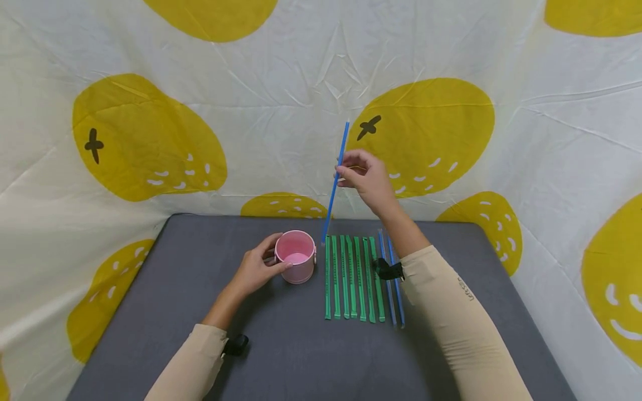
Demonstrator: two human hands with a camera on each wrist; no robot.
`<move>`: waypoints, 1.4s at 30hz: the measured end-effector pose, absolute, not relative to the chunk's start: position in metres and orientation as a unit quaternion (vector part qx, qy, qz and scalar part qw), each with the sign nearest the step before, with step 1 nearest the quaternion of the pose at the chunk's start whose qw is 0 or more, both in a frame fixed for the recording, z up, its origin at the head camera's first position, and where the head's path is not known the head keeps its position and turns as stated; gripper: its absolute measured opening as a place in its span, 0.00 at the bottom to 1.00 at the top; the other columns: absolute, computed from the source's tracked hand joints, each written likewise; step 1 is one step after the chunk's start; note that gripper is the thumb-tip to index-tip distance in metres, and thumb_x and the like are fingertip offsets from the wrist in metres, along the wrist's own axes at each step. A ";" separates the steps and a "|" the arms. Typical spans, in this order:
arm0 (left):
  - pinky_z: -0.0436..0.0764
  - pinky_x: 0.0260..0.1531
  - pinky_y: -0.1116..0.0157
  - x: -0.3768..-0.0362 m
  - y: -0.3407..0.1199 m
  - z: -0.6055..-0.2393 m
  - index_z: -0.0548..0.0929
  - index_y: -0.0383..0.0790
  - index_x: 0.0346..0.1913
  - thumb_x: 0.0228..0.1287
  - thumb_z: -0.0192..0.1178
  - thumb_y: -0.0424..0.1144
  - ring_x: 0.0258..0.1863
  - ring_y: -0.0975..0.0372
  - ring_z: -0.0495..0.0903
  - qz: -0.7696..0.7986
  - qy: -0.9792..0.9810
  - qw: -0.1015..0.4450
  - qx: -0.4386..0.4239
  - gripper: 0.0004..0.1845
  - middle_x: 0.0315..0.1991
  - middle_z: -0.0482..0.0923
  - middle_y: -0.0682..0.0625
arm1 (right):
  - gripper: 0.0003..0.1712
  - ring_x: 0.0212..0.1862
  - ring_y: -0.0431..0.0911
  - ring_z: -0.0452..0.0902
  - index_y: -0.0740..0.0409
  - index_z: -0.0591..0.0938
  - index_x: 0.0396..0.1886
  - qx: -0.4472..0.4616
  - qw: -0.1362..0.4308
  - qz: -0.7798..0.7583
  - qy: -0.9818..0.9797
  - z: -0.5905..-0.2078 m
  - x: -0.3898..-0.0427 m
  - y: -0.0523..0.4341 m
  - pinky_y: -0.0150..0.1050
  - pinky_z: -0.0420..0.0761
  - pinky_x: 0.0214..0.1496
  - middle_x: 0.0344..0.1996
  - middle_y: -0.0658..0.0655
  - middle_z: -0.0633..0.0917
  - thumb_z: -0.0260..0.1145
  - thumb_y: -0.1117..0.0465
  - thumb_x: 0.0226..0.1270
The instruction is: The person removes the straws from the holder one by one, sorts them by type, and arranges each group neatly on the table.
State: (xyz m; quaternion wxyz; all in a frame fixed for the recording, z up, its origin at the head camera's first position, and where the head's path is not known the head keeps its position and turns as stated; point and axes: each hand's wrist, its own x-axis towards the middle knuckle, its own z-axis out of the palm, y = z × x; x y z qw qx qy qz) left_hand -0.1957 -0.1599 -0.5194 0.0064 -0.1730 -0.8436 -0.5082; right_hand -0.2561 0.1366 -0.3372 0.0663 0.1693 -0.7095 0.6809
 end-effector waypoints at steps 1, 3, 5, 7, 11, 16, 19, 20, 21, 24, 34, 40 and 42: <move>0.86 0.55 0.55 -0.196 -0.160 -0.519 0.71 0.49 0.74 0.57 0.79 0.47 0.58 0.47 0.85 -0.507 -0.844 0.008 -0.175 0.42 0.66 0.79 0.44 | 0.13 0.38 0.42 0.84 0.67 0.79 0.53 0.168 0.067 0.685 -0.706 -0.338 -0.256 0.141 0.35 0.90 0.42 0.39 0.52 0.81 0.67 0.69 0.72; 0.86 0.55 0.55 -0.196 -0.161 -0.519 0.71 0.50 0.74 0.57 0.79 0.48 0.58 0.47 0.85 -0.507 -0.843 0.008 -0.178 0.42 0.66 0.79 0.43 | 0.13 0.38 0.42 0.84 0.67 0.79 0.53 0.165 0.070 0.685 -0.706 -0.340 -0.256 0.149 0.35 0.90 0.42 0.39 0.52 0.82 0.67 0.68 0.72; 0.86 0.56 0.54 -0.195 -0.162 -0.520 0.71 0.50 0.74 0.57 0.79 0.48 0.57 0.47 0.85 -0.507 -0.843 0.007 -0.179 0.42 0.66 0.79 0.43 | 0.13 0.38 0.41 0.84 0.68 0.79 0.53 0.162 0.069 0.687 -0.705 -0.344 -0.256 0.158 0.35 0.90 0.42 0.38 0.51 0.82 0.68 0.68 0.72; 0.86 0.56 0.54 -0.195 -0.163 -0.520 0.71 0.50 0.74 0.57 0.79 0.48 0.57 0.47 0.85 -0.506 -0.844 0.007 -0.178 0.43 0.66 0.79 0.43 | 0.14 0.37 0.41 0.84 0.69 0.79 0.53 0.156 0.070 0.685 -0.708 -0.351 -0.257 0.168 0.35 0.90 0.42 0.38 0.51 0.82 0.68 0.67 0.72; 0.86 0.55 0.55 -0.194 -0.164 -0.521 0.70 0.49 0.75 0.57 0.79 0.49 0.58 0.45 0.85 -0.504 -0.846 0.006 -0.176 0.43 0.67 0.79 0.42 | 0.16 0.37 0.40 0.85 0.71 0.79 0.54 0.138 0.076 0.664 -0.731 -0.368 -0.257 0.188 0.36 0.90 0.42 0.38 0.51 0.83 0.68 0.65 0.73; 0.86 0.56 0.56 -0.194 -0.163 -0.522 0.70 0.49 0.75 0.57 0.79 0.49 0.58 0.45 0.85 -0.503 -0.847 0.001 -0.172 0.44 0.67 0.78 0.42 | 0.17 0.36 0.38 0.85 0.71 0.78 0.55 0.113 0.078 0.627 -0.767 -0.389 -0.255 0.213 0.36 0.91 0.43 0.37 0.51 0.83 0.67 0.65 0.74; 0.86 0.56 0.56 -0.194 -0.163 -0.522 0.70 0.49 0.75 0.57 0.79 0.49 0.58 0.45 0.85 -0.505 -0.846 0.001 -0.170 0.44 0.67 0.79 0.42 | 0.18 0.37 0.38 0.85 0.72 0.78 0.57 0.095 0.069 0.611 -0.783 -0.400 -0.253 0.226 0.36 0.90 0.43 0.37 0.50 0.83 0.67 0.64 0.75; 0.86 0.56 0.55 -0.194 -0.164 -0.522 0.70 0.49 0.75 0.57 0.79 0.48 0.58 0.44 0.85 -0.506 -0.846 0.002 -0.170 0.44 0.67 0.79 0.42 | 0.19 0.37 0.38 0.85 0.72 0.77 0.57 0.089 0.065 0.604 -0.789 -0.403 -0.252 0.231 0.36 0.90 0.43 0.38 0.50 0.83 0.66 0.63 0.75; 0.86 0.56 0.55 -0.194 -0.164 -0.522 0.70 0.49 0.75 0.57 0.79 0.48 0.58 0.44 0.85 -0.507 -0.845 0.001 -0.171 0.44 0.67 0.79 0.42 | 0.19 0.37 0.38 0.85 0.72 0.77 0.58 0.082 0.061 0.599 -0.794 -0.407 -0.251 0.235 0.36 0.90 0.43 0.38 0.51 0.83 0.66 0.63 0.75; 0.86 0.56 0.54 -0.194 -0.164 -0.521 0.70 0.49 0.75 0.57 0.79 0.49 0.59 0.45 0.84 -0.508 -0.844 0.000 -0.172 0.44 0.67 0.79 0.43 | 0.21 0.39 0.40 0.85 0.73 0.76 0.60 0.072 0.053 0.579 -0.810 -0.417 -0.248 0.248 0.33 0.90 0.42 0.40 0.53 0.83 0.66 0.62 0.76; 0.85 0.57 0.51 -0.193 -0.166 -0.519 0.70 0.50 0.75 0.57 0.78 0.50 0.59 0.45 0.84 -0.507 -0.845 -0.001 -0.169 0.44 0.68 0.78 0.43 | 0.24 0.40 0.43 0.87 0.72 0.76 0.64 0.024 0.022 0.519 -0.854 -0.449 -0.237 0.285 0.28 0.88 0.39 0.50 0.72 0.82 0.64 0.59 0.78; 0.86 0.56 0.53 -0.192 -0.166 -0.519 0.70 0.49 0.75 0.57 0.79 0.49 0.58 0.44 0.84 -0.508 -0.845 -0.001 -0.169 0.44 0.67 0.78 0.43 | 0.25 0.41 0.51 0.88 0.71 0.78 0.64 0.004 -0.005 0.467 -0.884 -0.471 -0.230 0.300 0.32 0.89 0.41 0.52 0.73 0.85 0.64 0.57 0.78; 0.86 0.56 0.54 -0.192 -0.166 -0.520 0.70 0.49 0.75 0.57 0.79 0.48 0.58 0.46 0.85 -0.507 -0.845 -0.001 -0.169 0.44 0.67 0.79 0.43 | 0.24 0.40 0.51 0.89 0.71 0.78 0.63 -0.002 -0.019 0.464 -0.885 -0.479 -0.229 0.304 0.37 0.90 0.43 0.50 0.72 0.86 0.64 0.57 0.78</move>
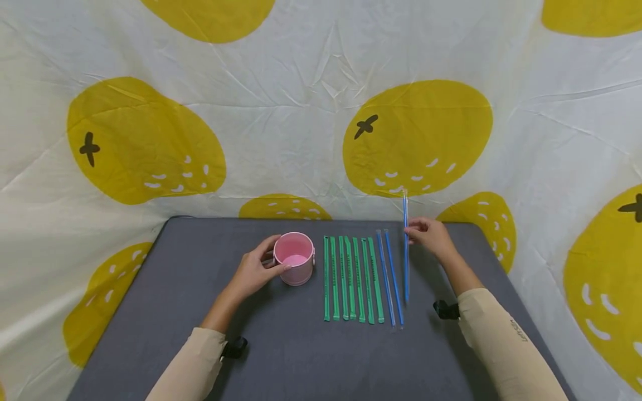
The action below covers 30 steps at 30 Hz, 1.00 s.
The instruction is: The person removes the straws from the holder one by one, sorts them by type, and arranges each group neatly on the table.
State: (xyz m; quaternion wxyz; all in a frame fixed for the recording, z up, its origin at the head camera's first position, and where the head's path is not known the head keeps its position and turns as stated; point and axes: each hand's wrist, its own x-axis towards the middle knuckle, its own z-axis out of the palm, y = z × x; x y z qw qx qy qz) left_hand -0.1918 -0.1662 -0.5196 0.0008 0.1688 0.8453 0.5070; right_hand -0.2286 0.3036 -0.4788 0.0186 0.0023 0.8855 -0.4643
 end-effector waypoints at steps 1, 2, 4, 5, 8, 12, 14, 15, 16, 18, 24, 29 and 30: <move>0.86 0.56 0.55 -0.192 -0.166 -0.520 0.70 0.49 0.75 0.57 0.79 0.48 0.58 0.47 0.85 0.506 0.846 0.000 0.170 0.44 0.67 0.79 0.44 | 0.24 0.39 0.50 0.89 0.71 0.79 0.62 0.007 0.027 -0.465 0.885 -0.483 -0.228 0.306 0.39 0.90 0.44 0.49 0.71 0.86 0.64 0.57 0.78; 0.86 0.56 0.56 -0.192 -0.166 -0.520 0.70 0.49 0.75 0.57 0.79 0.48 0.58 0.47 0.85 0.505 0.846 0.000 0.169 0.43 0.67 0.79 0.44 | 0.24 0.39 0.48 0.88 0.72 0.79 0.62 0.009 0.034 -0.469 0.883 -0.487 -0.227 0.308 0.41 0.91 0.45 0.48 0.70 0.86 0.65 0.58 0.77; 0.86 0.55 0.57 -0.192 -0.166 -0.521 0.70 0.49 0.75 0.57 0.79 0.47 0.58 0.48 0.85 0.504 0.847 -0.002 0.170 0.43 0.67 0.79 0.44 | 0.23 0.37 0.45 0.88 0.73 0.79 0.61 0.011 0.048 -0.471 0.881 -0.494 -0.227 0.311 0.43 0.90 0.47 0.47 0.69 0.87 0.65 0.58 0.77; 0.86 0.55 0.57 -0.193 -0.166 -0.521 0.71 0.49 0.75 0.57 0.79 0.47 0.57 0.48 0.85 0.504 0.847 -0.003 0.169 0.43 0.66 0.79 0.44 | 0.23 0.37 0.43 0.87 0.73 0.79 0.61 0.011 0.053 -0.472 0.880 -0.497 -0.226 0.313 0.43 0.90 0.47 0.46 0.68 0.87 0.66 0.59 0.77; 0.86 0.55 0.57 -0.193 -0.166 -0.521 0.71 0.49 0.74 0.57 0.79 0.47 0.57 0.48 0.85 0.505 0.847 -0.002 0.169 0.43 0.66 0.79 0.44 | 0.23 0.37 0.41 0.86 0.74 0.79 0.61 0.012 0.065 -0.471 0.879 -0.506 -0.226 0.315 0.43 0.90 0.47 0.46 0.70 0.87 0.65 0.60 0.77; 0.86 0.56 0.56 -0.193 -0.166 -0.520 0.71 0.50 0.74 0.57 0.79 0.47 0.57 0.48 0.86 0.506 0.845 -0.002 0.170 0.43 0.66 0.79 0.44 | 0.23 0.38 0.42 0.86 0.75 0.79 0.62 0.016 0.078 -0.466 0.881 -0.512 -0.225 0.315 0.42 0.91 0.46 0.47 0.72 0.86 0.65 0.62 0.77; 0.86 0.56 0.56 -0.192 -0.166 -0.519 0.71 0.50 0.74 0.57 0.79 0.47 0.57 0.48 0.86 0.506 0.845 -0.003 0.170 0.43 0.66 0.79 0.44 | 0.22 0.37 0.43 0.86 0.76 0.78 0.61 0.018 0.085 -0.466 0.880 -0.515 -0.225 0.314 0.41 0.91 0.45 0.46 0.71 0.86 0.64 0.63 0.77; 0.86 0.56 0.56 -0.192 -0.166 -0.519 0.71 0.49 0.74 0.57 0.79 0.47 0.57 0.47 0.86 0.506 0.845 -0.003 0.172 0.43 0.66 0.79 0.43 | 0.22 0.37 0.43 0.87 0.78 0.78 0.61 0.016 0.089 -0.465 0.881 -0.516 -0.225 0.314 0.40 0.91 0.44 0.46 0.71 0.87 0.64 0.64 0.77; 0.86 0.55 0.56 -0.192 -0.166 -0.519 0.71 0.49 0.74 0.57 0.79 0.47 0.57 0.47 0.86 0.506 0.845 -0.003 0.172 0.43 0.66 0.79 0.43 | 0.22 0.37 0.43 0.86 0.78 0.78 0.61 0.017 0.093 -0.468 0.879 -0.517 -0.225 0.314 0.39 0.91 0.44 0.45 0.71 0.87 0.64 0.64 0.77; 0.86 0.55 0.56 -0.192 -0.166 -0.519 0.71 0.49 0.74 0.57 0.79 0.47 0.57 0.46 0.85 0.505 0.845 -0.002 0.172 0.43 0.66 0.79 0.43 | 0.22 0.36 0.42 0.86 0.79 0.77 0.61 0.023 0.104 -0.474 0.874 -0.520 -0.225 0.313 0.37 0.90 0.42 0.45 0.72 0.87 0.64 0.66 0.77; 0.86 0.55 0.56 -0.191 -0.166 -0.520 0.71 0.48 0.74 0.57 0.79 0.47 0.57 0.43 0.85 0.509 0.843 0.001 0.173 0.43 0.66 0.79 0.42 | 0.21 0.34 0.39 0.86 0.80 0.76 0.62 0.051 0.138 -0.485 0.862 -0.526 -0.222 0.311 0.35 0.90 0.39 0.49 0.73 0.86 0.62 0.69 0.77; 0.86 0.55 0.56 -0.192 -0.166 -0.520 0.71 0.49 0.75 0.57 0.79 0.48 0.58 0.43 0.85 0.508 0.844 0.000 0.173 0.43 0.67 0.79 0.42 | 0.22 0.34 0.41 0.86 0.81 0.75 0.63 0.058 0.149 -0.490 0.857 -0.531 -0.220 0.308 0.36 0.90 0.39 0.49 0.74 0.86 0.63 0.69 0.76; 0.86 0.55 0.56 -0.192 -0.166 -0.520 0.71 0.49 0.75 0.57 0.79 0.47 0.58 0.43 0.85 0.508 0.844 0.000 0.173 0.43 0.67 0.79 0.42 | 0.23 0.34 0.41 0.86 0.81 0.74 0.63 0.057 0.151 -0.489 0.858 -0.532 -0.220 0.308 0.35 0.90 0.39 0.49 0.74 0.86 0.63 0.69 0.76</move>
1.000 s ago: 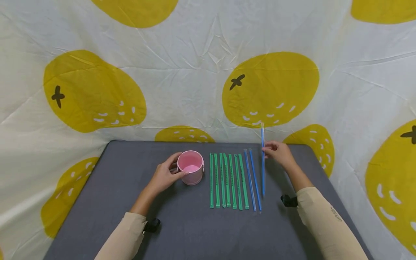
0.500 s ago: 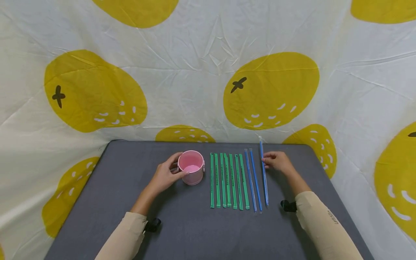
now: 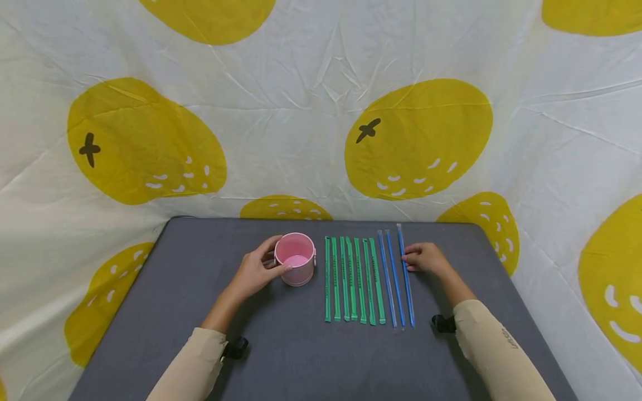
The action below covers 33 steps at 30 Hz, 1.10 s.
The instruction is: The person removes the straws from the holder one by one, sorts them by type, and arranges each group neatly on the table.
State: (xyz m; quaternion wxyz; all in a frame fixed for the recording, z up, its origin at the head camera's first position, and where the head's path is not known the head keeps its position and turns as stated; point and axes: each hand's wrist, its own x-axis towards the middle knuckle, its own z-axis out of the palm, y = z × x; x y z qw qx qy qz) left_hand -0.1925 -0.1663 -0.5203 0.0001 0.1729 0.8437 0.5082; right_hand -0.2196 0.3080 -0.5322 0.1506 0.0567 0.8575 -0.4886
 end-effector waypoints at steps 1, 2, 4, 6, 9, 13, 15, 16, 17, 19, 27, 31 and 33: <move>0.86 0.55 0.56 -0.193 -0.166 -0.520 0.71 0.49 0.75 0.57 0.79 0.47 0.58 0.43 0.84 0.508 0.844 0.001 0.173 0.43 0.67 0.79 0.42 | 0.23 0.35 0.41 0.86 0.81 0.74 0.63 0.054 0.151 -0.488 0.858 -0.533 -0.220 0.308 0.35 0.90 0.39 0.49 0.74 0.86 0.63 0.69 0.76; 0.86 0.55 0.56 -0.193 -0.166 -0.520 0.71 0.49 0.75 0.57 0.79 0.47 0.58 0.43 0.84 0.508 0.844 0.001 0.172 0.43 0.67 0.79 0.42 | 0.23 0.35 0.41 0.85 0.80 0.74 0.63 0.057 0.150 -0.488 0.858 -0.534 -0.220 0.307 0.35 0.90 0.38 0.48 0.73 0.86 0.64 0.69 0.75; 0.86 0.55 0.55 -0.193 -0.166 -0.520 0.71 0.49 0.75 0.57 0.79 0.47 0.58 0.43 0.84 0.509 0.844 0.001 0.172 0.43 0.66 0.79 0.42 | 0.22 0.35 0.42 0.85 0.78 0.75 0.62 0.059 0.148 -0.486 0.859 -0.535 -0.220 0.306 0.36 0.90 0.38 0.47 0.71 0.87 0.65 0.68 0.75; 0.86 0.55 0.55 -0.193 -0.167 -0.520 0.71 0.50 0.74 0.57 0.79 0.47 0.58 0.43 0.84 0.510 0.843 0.001 0.170 0.43 0.66 0.79 0.43 | 0.21 0.35 0.42 0.85 0.77 0.75 0.60 0.057 0.146 -0.478 0.864 -0.536 -0.220 0.304 0.36 0.90 0.38 0.45 0.70 0.88 0.66 0.68 0.74; 0.86 0.55 0.56 -0.193 -0.166 -0.520 0.71 0.50 0.74 0.57 0.79 0.47 0.58 0.43 0.84 0.509 0.843 0.001 0.171 0.43 0.66 0.79 0.42 | 0.19 0.34 0.42 0.85 0.76 0.77 0.58 0.057 0.144 -0.461 0.874 -0.536 -0.220 0.303 0.36 0.89 0.37 0.42 0.67 0.88 0.66 0.67 0.73; 0.86 0.55 0.57 -0.193 -0.166 -0.520 0.71 0.48 0.74 0.57 0.79 0.46 0.58 0.44 0.85 0.509 0.843 0.002 0.174 0.43 0.66 0.79 0.42 | 0.18 0.31 0.42 0.85 0.76 0.78 0.55 0.058 0.136 -0.439 0.886 -0.535 -0.218 0.301 0.36 0.89 0.34 0.39 0.66 0.89 0.68 0.68 0.72; 0.86 0.55 0.57 -0.193 -0.166 -0.521 0.71 0.48 0.74 0.57 0.79 0.46 0.58 0.43 0.85 0.510 0.842 0.001 0.173 0.43 0.66 0.79 0.42 | 0.17 0.30 0.42 0.85 0.75 0.78 0.54 0.060 0.133 -0.433 0.889 -0.534 -0.218 0.300 0.36 0.89 0.33 0.37 0.66 0.89 0.68 0.68 0.71; 0.86 0.55 0.57 -0.193 -0.167 -0.521 0.71 0.48 0.74 0.57 0.79 0.46 0.58 0.43 0.85 0.511 0.842 0.001 0.172 0.43 0.66 0.79 0.42 | 0.17 0.30 0.42 0.85 0.75 0.79 0.53 0.061 0.132 -0.431 0.890 -0.534 -0.218 0.299 0.37 0.89 0.33 0.37 0.66 0.89 0.69 0.68 0.70; 0.86 0.55 0.56 -0.194 -0.167 -0.521 0.71 0.48 0.74 0.57 0.79 0.46 0.58 0.43 0.84 0.511 0.842 0.001 0.172 0.43 0.66 0.79 0.42 | 0.17 0.29 0.42 0.85 0.75 0.79 0.53 0.061 0.131 -0.428 0.892 -0.534 -0.217 0.299 0.37 0.89 0.33 0.36 0.65 0.89 0.69 0.68 0.70; 0.86 0.55 0.56 -0.193 -0.167 -0.521 0.71 0.47 0.74 0.57 0.79 0.46 0.58 0.42 0.84 0.511 0.842 0.002 0.171 0.43 0.66 0.79 0.41 | 0.17 0.29 0.42 0.86 0.75 0.79 0.52 0.061 0.132 -0.423 0.894 -0.534 -0.217 0.298 0.37 0.89 0.33 0.36 0.65 0.89 0.70 0.67 0.70; 0.86 0.56 0.55 -0.192 -0.166 -0.520 0.71 0.49 0.75 0.57 0.79 0.48 0.59 0.44 0.84 0.509 0.844 0.008 0.170 0.43 0.67 0.79 0.43 | 0.18 0.31 0.43 0.87 0.75 0.80 0.52 0.056 0.132 -0.402 0.904 -0.534 -0.214 0.297 0.39 0.90 0.35 0.37 0.65 0.89 0.70 0.65 0.71; 0.86 0.56 0.53 -0.193 -0.166 -0.521 0.71 0.49 0.75 0.57 0.79 0.47 0.58 0.44 0.84 0.511 0.842 0.006 0.171 0.43 0.67 0.79 0.43 | 0.18 0.31 0.44 0.87 0.74 0.80 0.52 0.054 0.125 -0.385 0.913 -0.533 -0.214 0.296 0.40 0.90 0.36 0.37 0.65 0.88 0.70 0.64 0.71; 0.86 0.56 0.53 -0.193 -0.167 -0.521 0.71 0.50 0.74 0.57 0.79 0.46 0.58 0.44 0.84 0.509 0.844 0.005 0.170 0.43 0.67 0.79 0.43 | 0.17 0.31 0.45 0.87 0.74 0.81 0.51 0.053 0.120 -0.380 0.916 -0.532 -0.213 0.296 0.40 0.90 0.36 0.37 0.65 0.88 0.70 0.63 0.71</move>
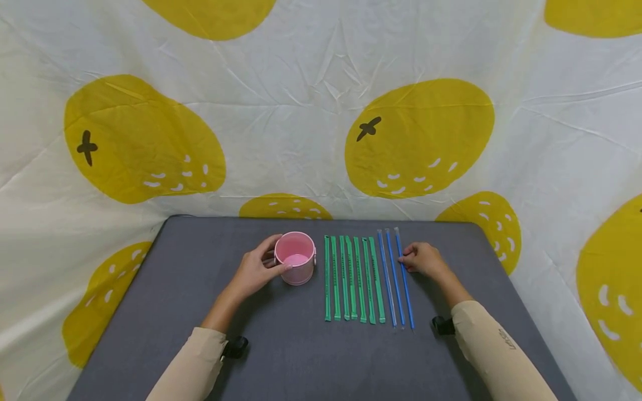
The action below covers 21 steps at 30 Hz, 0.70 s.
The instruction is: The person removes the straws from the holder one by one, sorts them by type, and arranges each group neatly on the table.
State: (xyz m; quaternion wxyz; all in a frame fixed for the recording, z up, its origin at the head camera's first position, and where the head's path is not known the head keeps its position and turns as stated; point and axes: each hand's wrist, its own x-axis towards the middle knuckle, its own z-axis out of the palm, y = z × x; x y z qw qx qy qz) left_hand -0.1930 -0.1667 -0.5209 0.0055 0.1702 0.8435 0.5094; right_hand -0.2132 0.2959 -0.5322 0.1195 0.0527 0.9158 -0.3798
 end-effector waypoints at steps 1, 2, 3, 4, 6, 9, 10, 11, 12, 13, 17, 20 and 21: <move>0.86 0.56 0.53 -0.193 -0.167 -0.521 0.71 0.50 0.74 0.57 0.79 0.46 0.58 0.44 0.84 0.509 0.844 0.005 0.169 0.43 0.66 0.79 0.43 | 0.17 0.32 0.46 0.87 0.74 0.81 0.51 0.050 0.118 -0.375 0.918 -0.532 -0.212 0.297 0.41 0.90 0.36 0.37 0.66 0.88 0.70 0.63 0.72; 0.86 0.56 0.54 -0.193 -0.167 -0.521 0.71 0.50 0.74 0.57 0.79 0.46 0.58 0.45 0.85 0.507 0.845 0.005 0.169 0.42 0.66 0.79 0.44 | 0.17 0.32 0.46 0.88 0.73 0.81 0.50 0.050 0.116 -0.373 0.919 -0.532 -0.212 0.298 0.41 0.90 0.36 0.38 0.66 0.88 0.70 0.63 0.72; 0.86 0.56 0.54 -0.193 -0.167 -0.521 0.71 0.50 0.74 0.57 0.79 0.46 0.58 0.45 0.85 0.507 0.845 0.006 0.170 0.42 0.66 0.79 0.44 | 0.17 0.33 0.47 0.88 0.73 0.81 0.50 0.049 0.116 -0.371 0.920 -0.532 -0.211 0.299 0.42 0.90 0.37 0.38 0.66 0.88 0.70 0.62 0.72; 0.86 0.56 0.54 -0.193 -0.168 -0.521 0.71 0.50 0.74 0.57 0.79 0.46 0.58 0.45 0.85 0.507 0.845 0.006 0.171 0.43 0.66 0.79 0.44 | 0.17 0.33 0.47 0.88 0.73 0.81 0.50 0.048 0.114 -0.368 0.922 -0.531 -0.211 0.301 0.42 0.90 0.37 0.38 0.66 0.88 0.69 0.62 0.72; 0.86 0.56 0.53 -0.193 -0.169 -0.521 0.71 0.51 0.74 0.57 0.79 0.46 0.58 0.45 0.85 0.507 0.845 0.005 0.171 0.43 0.66 0.79 0.43 | 0.17 0.34 0.48 0.88 0.73 0.81 0.50 0.042 0.110 -0.366 0.923 -0.530 -0.211 0.303 0.42 0.90 0.37 0.39 0.67 0.88 0.69 0.61 0.73; 0.85 0.57 0.52 -0.193 -0.170 -0.520 0.71 0.50 0.74 0.57 0.79 0.47 0.58 0.44 0.84 0.512 0.841 0.005 0.175 0.43 0.67 0.79 0.42 | 0.18 0.34 0.49 0.88 0.72 0.81 0.51 0.033 0.104 -0.358 0.927 -0.527 -0.211 0.307 0.43 0.90 0.37 0.40 0.67 0.87 0.67 0.60 0.75; 0.85 0.57 0.52 -0.193 -0.170 -0.520 0.71 0.50 0.74 0.57 0.79 0.47 0.58 0.44 0.84 0.512 0.841 0.005 0.175 0.43 0.67 0.79 0.42 | 0.18 0.35 0.49 0.87 0.72 0.80 0.51 0.030 0.103 -0.355 0.929 -0.525 -0.211 0.308 0.43 0.90 0.37 0.40 0.67 0.87 0.67 0.59 0.75; 0.85 0.57 0.52 -0.192 -0.171 -0.520 0.71 0.50 0.74 0.57 0.79 0.47 0.58 0.44 0.84 0.512 0.841 0.004 0.175 0.43 0.67 0.79 0.41 | 0.18 0.35 0.50 0.88 0.72 0.80 0.52 0.026 0.102 -0.356 0.928 -0.524 -0.210 0.308 0.44 0.91 0.37 0.41 0.68 0.87 0.66 0.59 0.76; 0.85 0.57 0.52 -0.192 -0.171 -0.520 0.71 0.49 0.74 0.57 0.79 0.46 0.58 0.44 0.84 0.514 0.840 0.004 0.175 0.43 0.67 0.79 0.41 | 0.19 0.36 0.50 0.87 0.72 0.80 0.53 0.023 0.102 -0.356 0.929 -0.522 -0.210 0.309 0.44 0.91 0.38 0.42 0.68 0.87 0.66 0.58 0.77; 0.85 0.57 0.52 -0.192 -0.172 -0.520 0.71 0.48 0.74 0.57 0.79 0.46 0.58 0.43 0.84 0.516 0.838 0.004 0.175 0.43 0.67 0.79 0.41 | 0.20 0.37 0.51 0.87 0.73 0.80 0.54 0.017 0.102 -0.354 0.930 -0.520 -0.210 0.309 0.45 0.91 0.39 0.43 0.69 0.87 0.65 0.58 0.77; 0.85 0.57 0.52 -0.190 -0.173 -0.521 0.70 0.45 0.75 0.58 0.79 0.44 0.59 0.42 0.84 0.522 0.834 0.002 0.177 0.43 0.67 0.78 0.40 | 0.23 0.37 0.52 0.87 0.72 0.79 0.57 0.009 0.090 -0.356 0.930 -0.513 -0.211 0.312 0.45 0.90 0.39 0.44 0.69 0.86 0.62 0.55 0.80; 0.85 0.57 0.50 -0.189 -0.173 -0.521 0.68 0.43 0.76 0.58 0.78 0.44 0.60 0.41 0.83 0.527 0.830 0.005 0.180 0.44 0.68 0.76 0.39 | 0.24 0.36 0.50 0.86 0.70 0.79 0.58 0.010 0.078 -0.357 0.931 -0.507 -0.210 0.313 0.45 0.89 0.39 0.43 0.68 0.87 0.60 0.52 0.81; 0.85 0.57 0.50 -0.188 -0.173 -0.521 0.67 0.43 0.76 0.58 0.78 0.44 0.60 0.41 0.82 0.527 0.830 0.008 0.181 0.45 0.69 0.76 0.39 | 0.24 0.36 0.50 0.86 0.69 0.79 0.58 0.008 0.074 -0.357 0.931 -0.504 -0.209 0.312 0.46 0.89 0.39 0.43 0.68 0.87 0.59 0.51 0.81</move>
